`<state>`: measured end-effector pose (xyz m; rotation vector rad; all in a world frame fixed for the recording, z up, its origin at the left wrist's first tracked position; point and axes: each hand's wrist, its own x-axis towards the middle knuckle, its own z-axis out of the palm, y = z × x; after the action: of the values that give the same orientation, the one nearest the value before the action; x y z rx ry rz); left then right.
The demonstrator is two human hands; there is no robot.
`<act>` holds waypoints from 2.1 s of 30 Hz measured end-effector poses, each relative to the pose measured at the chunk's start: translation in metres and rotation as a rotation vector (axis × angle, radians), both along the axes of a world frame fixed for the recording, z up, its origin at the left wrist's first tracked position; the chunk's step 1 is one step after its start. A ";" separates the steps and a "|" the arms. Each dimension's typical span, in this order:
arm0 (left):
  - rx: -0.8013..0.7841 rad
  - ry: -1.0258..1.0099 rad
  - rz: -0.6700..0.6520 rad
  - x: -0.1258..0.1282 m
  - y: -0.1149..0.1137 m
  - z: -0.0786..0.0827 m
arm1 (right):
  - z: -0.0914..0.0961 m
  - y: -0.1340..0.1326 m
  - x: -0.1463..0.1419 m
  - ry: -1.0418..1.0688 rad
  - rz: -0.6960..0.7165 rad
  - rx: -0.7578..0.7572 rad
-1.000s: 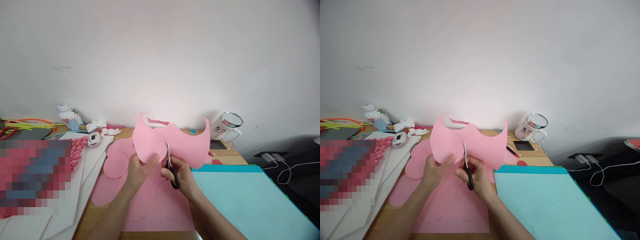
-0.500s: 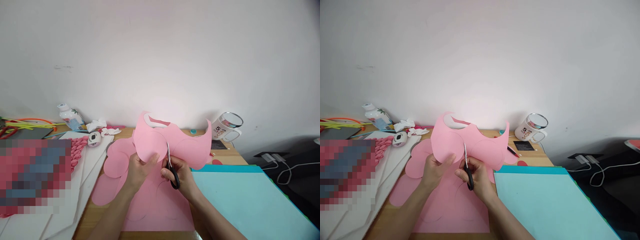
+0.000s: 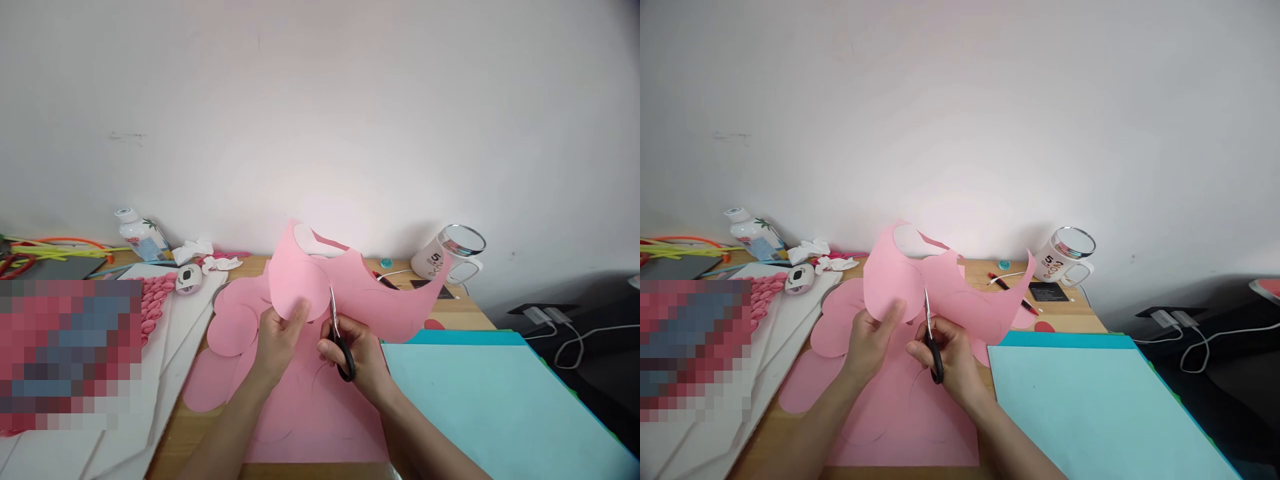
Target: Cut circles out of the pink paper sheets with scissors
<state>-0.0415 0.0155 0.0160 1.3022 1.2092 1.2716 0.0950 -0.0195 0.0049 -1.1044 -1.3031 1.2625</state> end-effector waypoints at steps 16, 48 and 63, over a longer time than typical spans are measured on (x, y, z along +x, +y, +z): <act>-0.144 -0.024 -0.041 0.001 -0.003 0.011 | -0.006 0.005 0.005 0.013 -0.041 0.056; 0.005 -0.019 -0.098 -0.001 -0.001 0.000 | -0.002 0.003 0.004 -0.021 -0.025 0.022; -0.003 -0.071 -0.142 -0.001 -0.001 0.000 | 0.001 0.002 0.003 -0.026 -0.028 0.041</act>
<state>-0.0428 0.0148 0.0159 1.3064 1.0500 1.2035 0.0976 -0.0178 0.0055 -1.1092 -1.3230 1.1993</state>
